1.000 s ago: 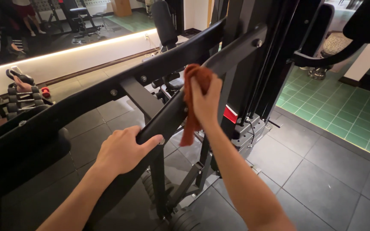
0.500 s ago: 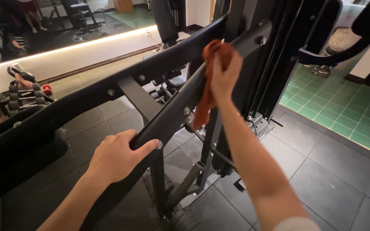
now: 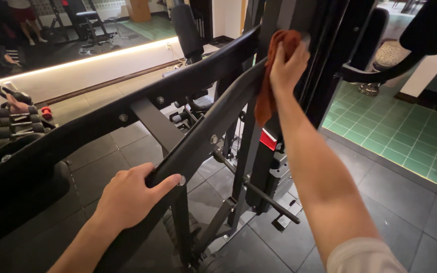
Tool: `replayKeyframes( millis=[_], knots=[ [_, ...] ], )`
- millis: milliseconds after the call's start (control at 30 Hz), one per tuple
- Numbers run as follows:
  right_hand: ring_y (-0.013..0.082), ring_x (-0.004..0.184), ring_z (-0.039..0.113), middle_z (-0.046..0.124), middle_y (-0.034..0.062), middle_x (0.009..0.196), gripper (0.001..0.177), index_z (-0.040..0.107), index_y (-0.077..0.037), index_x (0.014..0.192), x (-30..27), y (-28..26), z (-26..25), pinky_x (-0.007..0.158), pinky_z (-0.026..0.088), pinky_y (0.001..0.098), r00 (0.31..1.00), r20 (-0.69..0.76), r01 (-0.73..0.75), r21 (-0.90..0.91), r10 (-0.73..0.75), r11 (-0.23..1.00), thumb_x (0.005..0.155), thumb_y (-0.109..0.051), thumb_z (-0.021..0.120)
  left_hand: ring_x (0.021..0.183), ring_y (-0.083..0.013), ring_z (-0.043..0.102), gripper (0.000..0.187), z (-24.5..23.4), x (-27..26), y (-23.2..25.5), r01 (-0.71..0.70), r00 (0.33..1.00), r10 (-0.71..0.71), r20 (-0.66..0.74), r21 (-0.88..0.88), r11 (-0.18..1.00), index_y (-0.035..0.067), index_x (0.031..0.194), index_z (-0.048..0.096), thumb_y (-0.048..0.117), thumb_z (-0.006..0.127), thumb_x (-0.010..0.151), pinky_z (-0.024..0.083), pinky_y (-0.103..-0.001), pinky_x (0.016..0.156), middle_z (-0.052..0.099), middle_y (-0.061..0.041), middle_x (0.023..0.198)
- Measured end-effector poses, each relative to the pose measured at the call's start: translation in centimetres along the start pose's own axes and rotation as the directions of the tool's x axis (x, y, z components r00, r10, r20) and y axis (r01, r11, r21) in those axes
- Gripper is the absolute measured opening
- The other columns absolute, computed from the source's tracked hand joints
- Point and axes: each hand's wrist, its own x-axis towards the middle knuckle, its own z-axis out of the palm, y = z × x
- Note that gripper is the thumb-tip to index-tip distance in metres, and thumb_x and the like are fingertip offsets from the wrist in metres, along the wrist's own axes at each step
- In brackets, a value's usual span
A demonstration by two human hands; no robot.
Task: Wiping down a gym weight machine with an orange cloth.
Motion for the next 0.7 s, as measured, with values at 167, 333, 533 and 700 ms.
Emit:
replayKeyframes(
  millis=[167, 333, 533, 700],
  knots=[
    [0.0364, 0.119, 0.061, 0.061, 0.0219, 0.125, 0.046, 0.054, 0.002, 0.135, -7.4, -6.7, -3.0, 0.105, 0.047, 0.0433, 0.993, -0.001, 0.118, 0.186, -0.12, 0.976, 0.104, -0.027, 0.072, 0.073, -0.0313, 0.076, 0.063, -0.2, -0.1, 0.3, 0.005, 1.0, -0.005, -0.002, 0.004, 1.0, 0.006, 0.089, 0.076, 0.068, 0.068, 0.079, 0.057, -0.044, 0.072, 0.075, -0.015, 0.071],
    [0.0258, 0.106, 0.07, 0.067, 0.015, 0.117, 0.036, 0.058, -0.001, 0.129, -12.3, -16.4, -8.7, 0.095, 0.055, 0.0371, 0.957, 0.267, -0.222, 0.409, 0.116, 0.885, 0.102, -0.024, 0.067, 0.072, -0.0314, 0.076, 0.062, -0.1, -0.1, 0.2, 0.015, 1.0, -0.015, 0.008, -0.004, 1.0, 0.005, 0.089, 0.075, 0.065, 0.066, 0.077, 0.057, -0.044, 0.072, 0.075, -0.016, 0.071],
    [0.0182, 0.087, 0.076, 0.072, 0.0107, 0.105, 0.026, 0.06, -0.002, 0.12, -16.2, -24.7, -13.9, 0.075, 0.061, 0.0312, 0.863, 0.467, -0.435, 0.496, 0.192, 0.751, 0.1, -0.018, 0.066, 0.075, -0.0316, 0.075, 0.066, 0.3, 0.2, -0.5, -0.027, 0.999, 0.027, -0.019, 0.008, 1.0, 0.004, 0.089, 0.075, 0.068, 0.064, 0.079, 0.056, -0.045, 0.074, 0.074, -0.017, 0.073],
    [0.0171, 0.084, 0.075, 0.073, 0.0104, 0.102, 0.024, 0.06, -0.004, 0.12, -20.3, -29.7, -17.2, 0.074, 0.061, 0.0305, 0.791, 0.564, -0.555, 0.501, 0.235, 0.664, 0.099, -0.016, 0.065, 0.088, -0.041, 0.07, 0.059, 1.7, 1.2, -2.1, -0.136, 0.982, 0.125, -0.143, -0.069, 0.988, 0.007, 0.089, 0.076, 0.059, 0.049, 0.095, 0.053, -0.051, 0.08, 0.074, -0.02, 0.082]
  ],
)
